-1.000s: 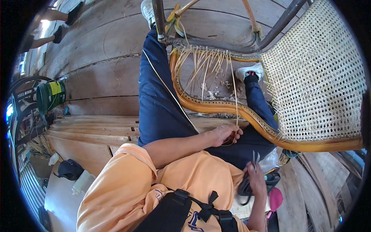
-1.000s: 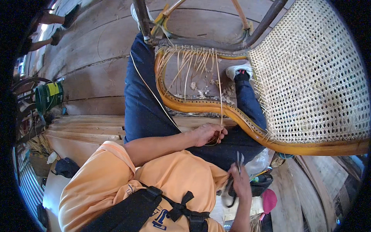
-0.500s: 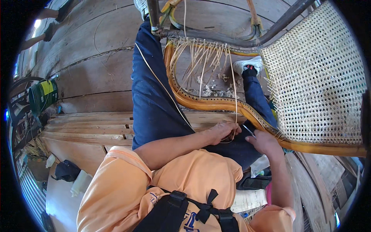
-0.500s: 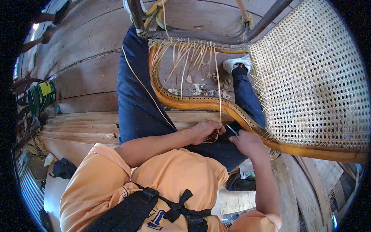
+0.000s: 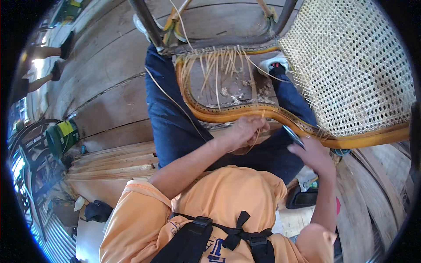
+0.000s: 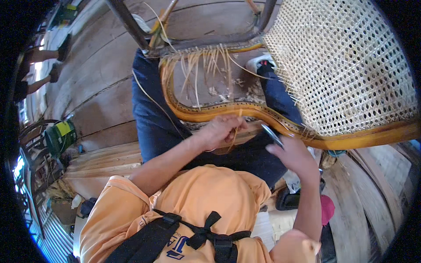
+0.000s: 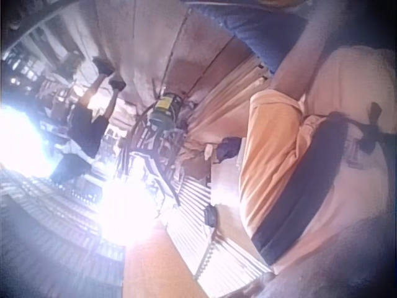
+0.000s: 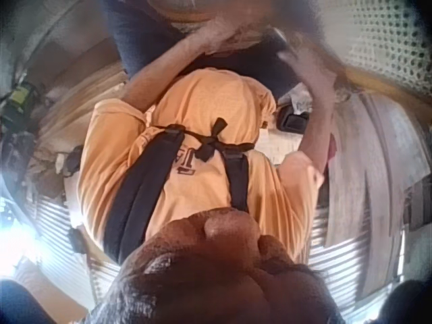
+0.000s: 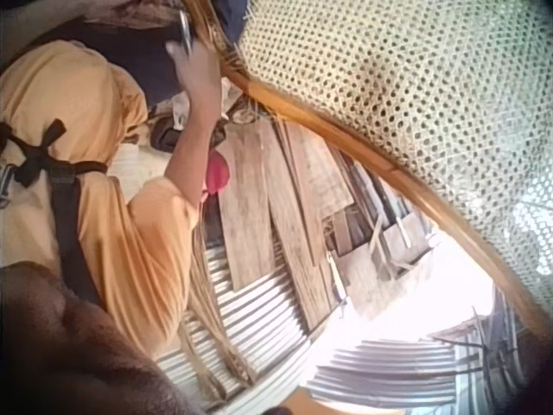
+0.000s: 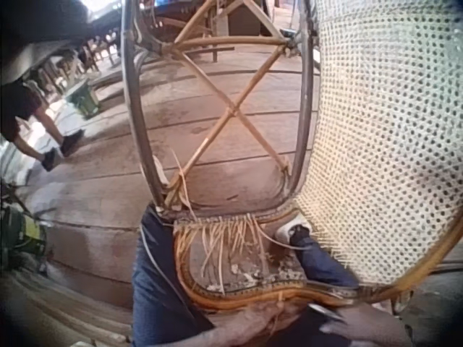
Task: Weaving rattan or bamboo strips into the seat and back of a chair frame.
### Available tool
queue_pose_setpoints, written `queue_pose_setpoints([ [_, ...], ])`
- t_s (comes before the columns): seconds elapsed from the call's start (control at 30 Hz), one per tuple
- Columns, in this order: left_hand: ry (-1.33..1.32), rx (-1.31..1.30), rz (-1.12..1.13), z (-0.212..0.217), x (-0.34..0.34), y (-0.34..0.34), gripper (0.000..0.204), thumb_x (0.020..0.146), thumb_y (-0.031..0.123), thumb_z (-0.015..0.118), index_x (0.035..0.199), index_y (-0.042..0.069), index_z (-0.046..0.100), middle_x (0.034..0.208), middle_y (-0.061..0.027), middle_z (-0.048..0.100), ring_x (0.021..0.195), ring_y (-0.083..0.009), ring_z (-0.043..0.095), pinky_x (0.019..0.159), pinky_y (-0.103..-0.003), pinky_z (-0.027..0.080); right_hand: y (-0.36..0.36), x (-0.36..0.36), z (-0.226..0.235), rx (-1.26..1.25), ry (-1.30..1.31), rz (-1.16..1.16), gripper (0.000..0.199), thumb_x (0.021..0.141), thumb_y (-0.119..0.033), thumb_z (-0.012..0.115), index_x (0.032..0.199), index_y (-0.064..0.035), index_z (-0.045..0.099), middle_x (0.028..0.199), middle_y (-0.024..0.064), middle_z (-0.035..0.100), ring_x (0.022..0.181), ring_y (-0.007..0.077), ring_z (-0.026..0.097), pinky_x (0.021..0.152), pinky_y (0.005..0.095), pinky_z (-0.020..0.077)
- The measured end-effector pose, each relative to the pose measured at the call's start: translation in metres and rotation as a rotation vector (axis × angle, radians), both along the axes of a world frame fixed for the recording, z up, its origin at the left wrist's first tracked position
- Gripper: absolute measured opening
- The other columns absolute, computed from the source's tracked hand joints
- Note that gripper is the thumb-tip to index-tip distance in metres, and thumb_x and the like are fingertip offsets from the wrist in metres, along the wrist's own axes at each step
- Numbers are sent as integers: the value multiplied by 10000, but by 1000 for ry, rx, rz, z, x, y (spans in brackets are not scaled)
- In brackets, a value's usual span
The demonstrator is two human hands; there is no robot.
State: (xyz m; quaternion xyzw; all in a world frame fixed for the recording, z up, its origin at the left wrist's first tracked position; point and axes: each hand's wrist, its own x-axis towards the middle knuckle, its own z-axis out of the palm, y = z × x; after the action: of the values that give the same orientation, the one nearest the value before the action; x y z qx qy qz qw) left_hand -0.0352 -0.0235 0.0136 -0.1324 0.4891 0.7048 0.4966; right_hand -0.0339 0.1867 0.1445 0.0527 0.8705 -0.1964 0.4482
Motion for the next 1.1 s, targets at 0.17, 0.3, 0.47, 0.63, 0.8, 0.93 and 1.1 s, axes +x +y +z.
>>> queue_pose_setpoints([
  [0.17, 131, -65, 59, 52, -73, -39, 269, 922, 245, 458, 970, 18, 594, 718, -2, 532, 517, -62, 477, 434, -189, 362, 57, 135, 5, 11, 43, -785, 265, 838, -251, 549, 799, 11, 535, 574, 60, 518, 522, 157, 518, 499, 305, 392],
  [0.3, 219, -155, 77, 83, -100, -50, 226, 897, 212, 515, 979, 18, 596, 740, -5, 550, 523, -44, 485, 395, -162, 325, 63, 254, -43, 88, -9, -928, 254, 836, -218, 541, 892, 29, 548, 750, 130, 585, 651, 223, 556, 643, 339, 442],
  [0.47, 373, -308, -148, 116, -95, -40, 237, 857, 274, 584, 887, 41, 621, 601, 30, 509, 475, -19, 423, 375, -166, 271, 43, 300, -64, 172, 37, -730, 358, 814, -183, 552, 1115, 12, 538, 1044, 222, 587, 1017, 359, 544, 813, 389, 427],
  [0.63, 483, -331, -244, 144, -58, -8, 249, 852, 301, 590, 816, 58, 633, 537, 44, 464, 460, -23, 386, 406, -183, 275, -10, 155, -18, -193, 562, -859, 212, 847, -129, 539, 998, 11, 587, 919, 138, 621, 836, 221, 585, 774, 297, 448],
  [0.8, 531, -256, -278, 131, -21, -14, 262, 865, 261, 553, 778, 21, 615, 539, 14, 466, 495, -46, 425, 461, -231, 358, -83, 75, -25, -759, 605, -529, 151, 822, -100, 568, 941, -13, 601, 726, 6, 580, 609, 86, 493, 565, 238, 423],
  [0.93, 768, -459, -250, 152, -23, -50, 301, 880, 284, 555, 749, 22, 619, 555, 43, 483, 524, -23, 390, 461, -201, 320, -104, 63, -38, -773, 463, -316, 233, 808, -105, 600, 1021, -25, 554, 727, 66, 576, 629, 175, 542, 620, 298, 462],
  [1.1, 550, 79, 472, 204, -21, -106, 222, 892, 255, 538, 968, 50, 573, 791, -19, 552, 507, -54, 450, 429, -185, 325, -145, 49, -37, -1254, 212, -427, 519, 804, -50, 596, 1276, -31, 381, 1039, 10, 444, 767, 87, 427, 714, 206, 386],
])
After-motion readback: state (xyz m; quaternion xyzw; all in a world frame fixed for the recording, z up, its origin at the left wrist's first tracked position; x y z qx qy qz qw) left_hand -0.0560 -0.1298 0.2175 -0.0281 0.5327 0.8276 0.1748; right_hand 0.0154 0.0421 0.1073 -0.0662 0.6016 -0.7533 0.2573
